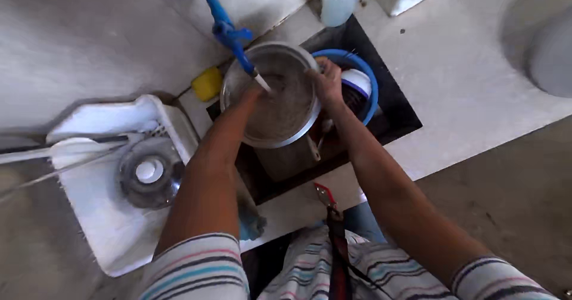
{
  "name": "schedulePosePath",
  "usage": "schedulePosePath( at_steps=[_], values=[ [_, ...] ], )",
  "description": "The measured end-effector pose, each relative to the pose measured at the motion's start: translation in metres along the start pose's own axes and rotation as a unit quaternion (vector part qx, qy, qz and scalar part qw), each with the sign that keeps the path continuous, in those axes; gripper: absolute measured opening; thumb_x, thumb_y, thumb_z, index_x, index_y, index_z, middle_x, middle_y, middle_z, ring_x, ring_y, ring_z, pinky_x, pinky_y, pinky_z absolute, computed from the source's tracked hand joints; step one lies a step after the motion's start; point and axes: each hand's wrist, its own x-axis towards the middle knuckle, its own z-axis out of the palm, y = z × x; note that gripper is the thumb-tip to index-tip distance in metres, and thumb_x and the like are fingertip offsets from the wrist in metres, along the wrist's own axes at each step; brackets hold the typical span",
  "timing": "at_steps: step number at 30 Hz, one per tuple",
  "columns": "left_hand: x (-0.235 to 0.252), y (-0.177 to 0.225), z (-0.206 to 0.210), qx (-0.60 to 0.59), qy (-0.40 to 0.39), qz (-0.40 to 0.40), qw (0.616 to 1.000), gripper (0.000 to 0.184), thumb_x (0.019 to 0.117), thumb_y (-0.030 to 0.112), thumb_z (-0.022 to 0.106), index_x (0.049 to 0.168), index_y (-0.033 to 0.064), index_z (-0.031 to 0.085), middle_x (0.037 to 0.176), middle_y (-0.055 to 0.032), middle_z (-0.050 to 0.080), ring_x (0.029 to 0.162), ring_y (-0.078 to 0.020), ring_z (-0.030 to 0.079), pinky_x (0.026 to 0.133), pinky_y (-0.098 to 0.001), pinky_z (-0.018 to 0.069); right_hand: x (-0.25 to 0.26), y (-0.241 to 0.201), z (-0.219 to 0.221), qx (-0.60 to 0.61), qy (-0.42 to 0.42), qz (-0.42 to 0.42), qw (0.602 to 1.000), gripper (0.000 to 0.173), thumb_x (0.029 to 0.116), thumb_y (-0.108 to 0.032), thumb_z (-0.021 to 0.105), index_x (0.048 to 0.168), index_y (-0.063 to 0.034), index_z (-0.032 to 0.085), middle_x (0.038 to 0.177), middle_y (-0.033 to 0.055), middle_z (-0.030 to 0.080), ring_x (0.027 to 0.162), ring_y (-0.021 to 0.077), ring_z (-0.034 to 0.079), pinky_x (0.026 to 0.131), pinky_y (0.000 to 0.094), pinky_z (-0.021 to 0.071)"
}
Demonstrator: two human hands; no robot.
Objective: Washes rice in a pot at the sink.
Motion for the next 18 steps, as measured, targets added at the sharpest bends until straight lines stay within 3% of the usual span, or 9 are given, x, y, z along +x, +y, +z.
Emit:
schedulePosePath(
  at_steps=[2,4,7,9,11,12,15,17,18],
  values=[
    [-0.011,-0.014,-0.013,-0.073,-0.065,-0.071,0.993,0.048,0.1093,0.027,0.05,0.142,-0.0067,0.052,0.147,-0.0293,0.051,0.139,-0.0422,0.047,0.117,-0.0539,0.0342,0.001,0.003,0.002,0.011,0.004,-0.005,1.0,0.027,0.0912,-0.017,0.072,0.111,0.0,0.068,0.092,0.0123,0.07,0.081,0.0193,0.068,0.079,0.0414,0.0566],
    [-0.023,-0.017,-0.008,-0.129,-0.109,-0.109,0.98,0.053,0.105,0.041,0.055,0.143,0.0039,0.056,0.144,-0.0204,0.057,0.134,-0.0351,0.053,0.111,-0.0547,0.0423,0.003,0.003,0.002,0.037,0.002,0.004,0.999,0.024,0.0909,-0.016,0.072,0.109,-0.001,0.068,0.089,0.0099,0.07,0.078,0.0165,0.068,0.075,0.0387,0.0576],
    [-0.045,0.018,0.0,-0.247,-0.195,-0.123,0.941,0.061,0.0986,0.031,0.067,0.15,0.0075,0.046,0.145,-0.0164,0.056,0.131,-0.0294,0.054,0.109,-0.0521,0.044,0.004,0.006,0.0,0.081,0.0,0.032,0.996,0.025,0.0918,-0.014,0.071,0.111,0.0001,0.067,0.091,0.01,0.071,0.077,0.0155,0.069,0.075,0.0373,0.0586],
    [-0.036,0.029,0.028,-0.255,-0.175,-0.046,0.95,0.064,0.0889,0.016,0.079,0.144,-0.0005,0.05,0.131,-0.0186,0.064,0.118,-0.0271,0.064,0.102,-0.0463,0.0522,-0.001,0.019,-0.003,0.081,-0.004,0.048,0.996,0.026,0.0938,-0.015,0.069,0.113,0.0025,0.066,0.091,0.0119,0.07,0.078,0.017,0.069,0.076,0.0384,0.0594],
    [-0.014,0.048,0.043,-0.148,-0.126,0.054,0.98,0.044,0.0871,0.009,0.078,0.123,-0.0102,0.062,0.121,-0.026,0.066,0.114,-0.0358,0.065,0.101,-0.0528,0.0505,-0.008,0.032,-0.003,0.053,-0.006,0.052,0.997,0.028,0.0961,-0.014,0.066,0.117,0.0047,0.064,0.094,0.0147,0.069,0.081,0.0191,0.067,0.077,0.0398,0.0582],
    [-0.003,0.057,0.044,-0.078,-0.111,0.098,0.986,0.035,0.0908,0.006,0.072,0.12,-0.0124,0.064,0.122,-0.03,0.065,0.117,-0.0419,0.062,0.103,-0.0575,0.0474,-0.012,0.036,-0.002,0.048,-0.001,0.052,0.997,0.029,0.0963,-0.012,0.065,0.119,0.0054,0.063,0.096,0.0158,0.069,0.082,0.0196,0.068,0.078,0.04,0.0576],
    [0.031,0.061,0.039,0.087,-0.087,0.113,0.986,0.032,0.0975,0.01,0.065,0.126,-0.0054,0.065,0.128,-0.0292,0.063,0.122,-0.0469,0.059,0.103,-0.0641,0.0451,-0.017,0.034,0.002,0.044,0.016,0.039,0.998,0.027,0.0953,-0.013,0.067,0.116,0.0037,0.065,0.095,0.0135,0.07,0.081,0.0165,0.068,0.077,0.0366,0.0582],
    [0.046,0.029,0.039,0.116,-0.052,0.097,0.987,0.037,0.1007,0.016,0.059,0.134,0.0,0.062,0.133,-0.0282,0.062,0.127,-0.0471,0.056,0.107,-0.0645,0.0407,-0.014,0.032,0.001,0.016,0.014,0.035,0.999,0.026,0.0952,-0.015,0.068,0.114,0.0024,0.067,0.094,0.0133,0.069,0.081,0.0173,0.068,0.078,0.0378,0.0572],
    [0.047,0.004,0.044,0.082,0.008,0.119,0.989,0.035,0.1014,0.016,0.059,0.131,-0.0026,0.064,0.13,-0.0291,0.063,0.125,-0.0464,0.058,0.108,-0.0612,0.0411,-0.012,0.032,0.001,0.003,0.014,0.033,0.999,0.025,0.0953,-0.016,0.068,0.114,0.002,0.067,0.094,0.0132,0.069,0.081,0.0177,0.067,0.078,0.0384,0.0569]
  ],
)
